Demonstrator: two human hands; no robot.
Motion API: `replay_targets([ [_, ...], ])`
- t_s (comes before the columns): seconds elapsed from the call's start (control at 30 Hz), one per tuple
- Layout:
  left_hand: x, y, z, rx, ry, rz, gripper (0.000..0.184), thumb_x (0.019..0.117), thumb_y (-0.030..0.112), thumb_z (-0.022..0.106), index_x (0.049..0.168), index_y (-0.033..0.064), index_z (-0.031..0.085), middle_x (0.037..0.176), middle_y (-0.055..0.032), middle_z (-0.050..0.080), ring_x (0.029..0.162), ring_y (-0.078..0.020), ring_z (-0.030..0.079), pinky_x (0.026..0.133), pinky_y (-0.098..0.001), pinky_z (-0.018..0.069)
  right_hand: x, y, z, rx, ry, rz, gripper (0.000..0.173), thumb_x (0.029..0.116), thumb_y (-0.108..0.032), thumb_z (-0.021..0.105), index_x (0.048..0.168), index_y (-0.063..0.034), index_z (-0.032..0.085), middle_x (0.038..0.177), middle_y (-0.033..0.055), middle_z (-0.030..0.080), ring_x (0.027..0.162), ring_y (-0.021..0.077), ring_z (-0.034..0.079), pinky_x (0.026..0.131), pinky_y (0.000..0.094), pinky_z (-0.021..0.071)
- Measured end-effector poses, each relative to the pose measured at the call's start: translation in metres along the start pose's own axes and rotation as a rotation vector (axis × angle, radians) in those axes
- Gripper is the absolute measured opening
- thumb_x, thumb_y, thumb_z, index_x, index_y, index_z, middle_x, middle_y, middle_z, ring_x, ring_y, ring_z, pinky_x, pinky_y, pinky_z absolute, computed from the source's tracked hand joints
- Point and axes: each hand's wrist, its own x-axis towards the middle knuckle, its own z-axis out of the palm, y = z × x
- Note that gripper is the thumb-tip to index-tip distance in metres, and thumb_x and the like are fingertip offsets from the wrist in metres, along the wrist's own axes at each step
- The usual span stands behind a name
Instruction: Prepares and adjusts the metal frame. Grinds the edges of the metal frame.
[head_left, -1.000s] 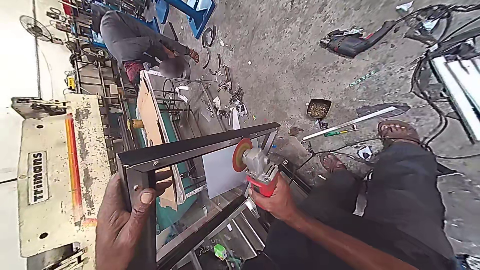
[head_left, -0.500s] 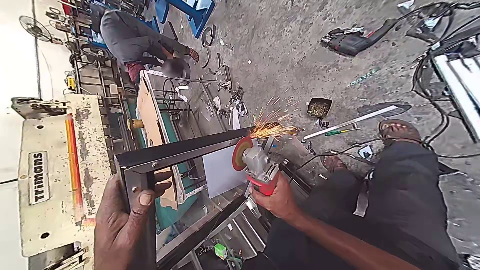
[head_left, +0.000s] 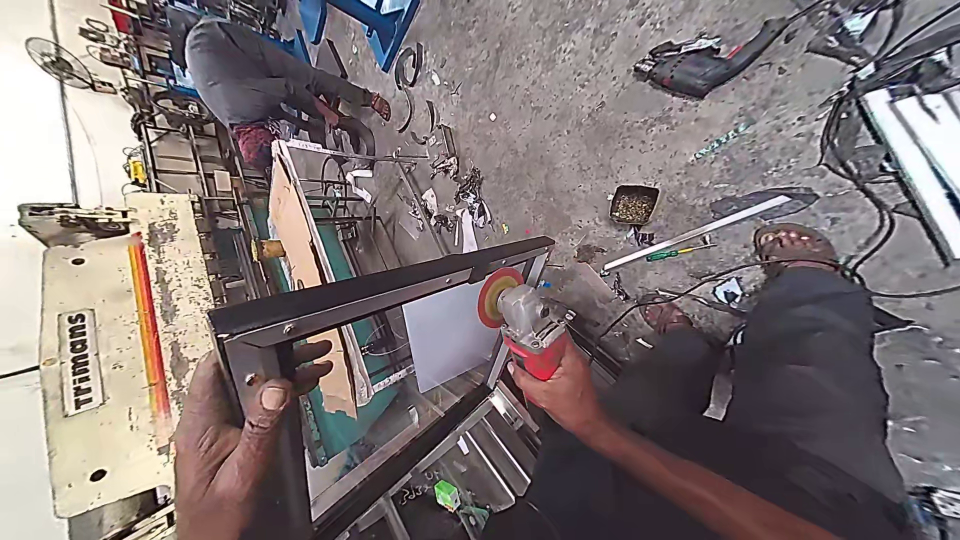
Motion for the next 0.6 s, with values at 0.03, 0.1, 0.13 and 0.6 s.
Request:
replay_targets([
  [0.03,-0.0003,-0.0002,-0.0004,-0.002,-0.003,0.002,0.072,0.1011,0.048,0.061,0.149,0.0019,0.033,0.115,-0.0173,0.071,0.094,-0.0356,0.074,0.079,-0.0470,0.0662,0.0008,-0.0003,0.0001,-0.014,0.004,0.001,0.072,0.0700,-0.033,0.087,0.128,-0.0020,0.057,0.104,-0.0004,0.074,0.095,0.0032,0.071,0.086,0.0267,0.0613],
  [0.1,-0.0001,0.0005,0.0008,-0.001,0.003,0.001,0.073,0.1005,0.048,0.062,0.148,0.0013,0.033,0.115,-0.0178,0.072,0.093,-0.0359,0.074,0.078,-0.0468,0.0660,0.0022,0.0003,-0.0004,-0.042,0.008,-0.002,0.071,0.0700,-0.034,0.087,0.127,-0.0031,0.058,0.103,-0.0011,0.074,0.094,0.0032,0.071,0.086,0.0275,0.0615],
  [0.13,0.0001,0.0010,0.0011,0.006,0.005,-0.003,0.072,0.1003,0.049,0.062,0.147,0.0015,0.034,0.114,-0.0172,0.072,0.093,-0.0352,0.074,0.078,-0.0465,0.0659,0.0023,0.0005,-0.0006,-0.047,0.008,-0.003,0.071,0.0699,-0.034,0.087,0.127,-0.0035,0.058,0.102,-0.0012,0.074,0.094,0.0031,0.071,0.085,0.0279,0.0617],
  [0.6,0.0008,0.0002,-0.0008,0.002,-0.011,0.019,0.069,0.1012,0.048,0.061,0.146,0.0027,0.035,0.114,-0.0152,0.072,0.092,-0.0337,0.075,0.077,-0.0452,0.0666,0.0053,-0.0040,0.0033,-0.051,0.013,-0.031,0.073,0.0690,-0.031,0.088,0.127,0.0001,0.057,0.103,0.0014,0.074,0.095,0.0033,0.071,0.086,0.0260,0.0609],
])
